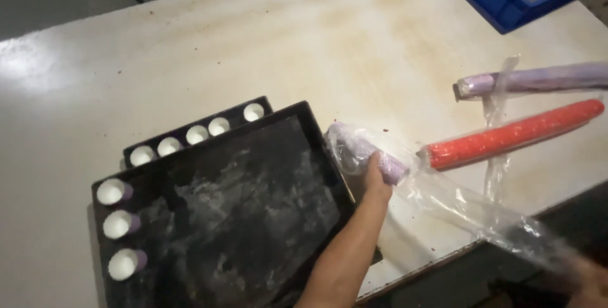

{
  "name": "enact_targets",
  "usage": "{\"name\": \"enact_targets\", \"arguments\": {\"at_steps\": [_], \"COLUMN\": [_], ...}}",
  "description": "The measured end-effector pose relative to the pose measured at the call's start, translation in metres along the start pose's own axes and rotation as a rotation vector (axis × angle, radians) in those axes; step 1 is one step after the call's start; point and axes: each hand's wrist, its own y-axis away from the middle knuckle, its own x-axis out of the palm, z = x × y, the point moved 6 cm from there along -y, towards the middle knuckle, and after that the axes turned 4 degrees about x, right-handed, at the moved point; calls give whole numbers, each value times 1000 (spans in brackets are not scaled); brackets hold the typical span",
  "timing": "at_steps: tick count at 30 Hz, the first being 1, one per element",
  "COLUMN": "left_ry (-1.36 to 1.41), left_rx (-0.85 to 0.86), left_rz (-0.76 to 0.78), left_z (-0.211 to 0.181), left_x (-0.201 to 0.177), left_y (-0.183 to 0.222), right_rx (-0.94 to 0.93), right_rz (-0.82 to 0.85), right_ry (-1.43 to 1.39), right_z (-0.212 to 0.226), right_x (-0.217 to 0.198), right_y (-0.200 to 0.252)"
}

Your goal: Placing paper cupcake liners onto a large metal baking tray.

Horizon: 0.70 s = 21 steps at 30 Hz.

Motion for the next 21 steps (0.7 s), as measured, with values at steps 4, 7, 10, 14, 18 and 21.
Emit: {"name": "enact_targets", "arguments": {"at_steps": [4,7,10,14,18,21], "left_ry": [-135,-355,-595,-668,-768,-771], "left_rx": [368,648,933,1146,1201,1275], "left_rz": [72,211,354,572,805,1059], "left_z": [-24,-52,-72,-104,-96,-82], "left_x": [20,48,73,119,128,136], "left_y": [46,93,119,188,216,235], "right_rx": [411,397,164,-113,-520,-828], "right_rz": [5,325,383,247,536,951], "right_ry": [24,-176,-295,-14,-1042,-874], "right_z": [-125,-130,-62,198,415,513], "right_x": [132,217,258,206,90,82], "right_y": [58,83,70,57,83,104]}}
